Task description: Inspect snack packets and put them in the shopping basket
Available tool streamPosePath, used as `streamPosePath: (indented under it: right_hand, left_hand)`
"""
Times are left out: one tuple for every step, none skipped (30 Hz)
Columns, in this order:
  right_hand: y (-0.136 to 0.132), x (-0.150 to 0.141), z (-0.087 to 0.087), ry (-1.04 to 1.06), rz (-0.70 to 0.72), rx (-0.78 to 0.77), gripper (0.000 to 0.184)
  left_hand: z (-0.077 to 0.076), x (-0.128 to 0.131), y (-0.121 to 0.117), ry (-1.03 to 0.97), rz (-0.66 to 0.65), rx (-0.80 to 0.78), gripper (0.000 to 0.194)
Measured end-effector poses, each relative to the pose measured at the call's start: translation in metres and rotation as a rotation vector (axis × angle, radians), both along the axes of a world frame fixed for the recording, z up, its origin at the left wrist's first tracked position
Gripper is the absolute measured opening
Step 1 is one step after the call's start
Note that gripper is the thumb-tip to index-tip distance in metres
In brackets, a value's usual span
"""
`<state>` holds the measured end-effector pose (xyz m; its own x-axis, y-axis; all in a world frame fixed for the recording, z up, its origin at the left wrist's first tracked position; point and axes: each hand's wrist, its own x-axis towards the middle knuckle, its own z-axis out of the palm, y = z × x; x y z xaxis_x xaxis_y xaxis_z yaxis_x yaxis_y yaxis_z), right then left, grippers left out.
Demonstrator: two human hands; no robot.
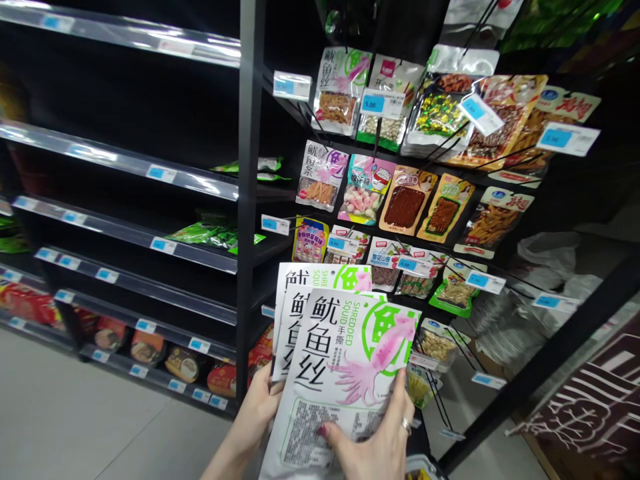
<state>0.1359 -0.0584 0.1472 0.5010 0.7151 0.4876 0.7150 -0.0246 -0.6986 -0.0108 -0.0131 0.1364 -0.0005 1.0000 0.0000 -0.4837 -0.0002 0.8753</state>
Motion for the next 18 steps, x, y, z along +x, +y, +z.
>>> streamPosePath:
  right_hand:
    - [0.0,0.0,0.0,-0.002,0.0,0.006,0.11]
    - [0.0,0.0,0.0,-0.002,0.0,0.01,0.11]
    - [0.0,-0.001,0.0,-0.002,-0.004,0.013,0.11]
    - [0.0,-0.002,0.001,0.0,-0.011,0.017,0.109]
    - [-0.001,-0.004,0.003,0.003,-0.02,0.024,0.109]
    - [-0.002,-0.006,0.004,0.007,-0.031,0.031,0.109]
    - [-0.003,-0.007,0.006,0.018,-0.05,0.033,0.109]
    - [-0.004,-0.008,0.007,0.035,-0.074,0.031,0.11]
    - [-0.005,-0.009,0.008,0.063,-0.1,0.027,0.111]
    - [-0.005,-0.008,0.008,0.113,-0.118,0.024,0.111]
    - [-0.006,-0.007,0.007,0.191,-0.119,0.025,0.11]
    - [-0.006,-0.005,0.006,0.296,-0.094,0.034,0.107]
    - [-0.007,-0.002,0.005,0.421,-0.032,0.05,0.101]
    - [-0.007,0.001,0.004,0.552,0.058,0.061,0.093]
    - [-0.007,0.004,0.004,0.677,0.156,0.065,0.079]
    - [-0.007,0.007,0.004,0.78,0.249,0.066,0.063]
    - [-0.008,0.01,0.005,0.855,0.329,0.07,0.049]
    - [-0.009,0.013,0.006,0.903,0.391,0.081,0.039]
  left_hand:
    - [0.0,0.0,0.0,0.0,0.002,-0.002,0.043]
    - [0.0,0.0,-0.001,-0.003,0.004,-0.005,0.044]
    - [0.0,0.001,-0.001,-0.007,0.009,-0.007,0.043]
    - [0.001,0.002,-0.001,-0.011,0.013,-0.01,0.043]
    - [0.001,0.003,-0.001,-0.015,0.015,-0.014,0.044]
    - [0.002,0.004,-0.001,-0.021,0.019,-0.019,0.045]
    - [0.003,0.005,0.0,-0.03,0.026,-0.025,0.046]
    - [0.003,0.005,0.001,-0.04,0.037,-0.032,0.047]
    - [0.004,0.005,0.002,-0.044,0.048,-0.039,0.048]
    - [0.003,0.005,0.002,-0.041,0.06,-0.049,0.049]
    - [0.003,0.003,0.003,-0.031,0.077,-0.061,0.049]
    - [0.002,0.001,0.004,-0.009,0.087,-0.078,0.049]
    - [0.001,-0.001,0.005,0.008,0.107,-0.102,0.049]
    - [0.0,-0.003,0.006,0.028,0.142,-0.137,0.047]
    - [-0.001,-0.005,0.007,0.055,0.164,-0.178,0.045]
    - [-0.002,-0.006,0.008,0.068,0.203,-0.219,0.042]
    - [-0.003,-0.005,0.008,0.075,0.254,-0.235,0.038]
    - [-0.003,-0.004,0.008,0.094,0.264,-0.217,0.037]
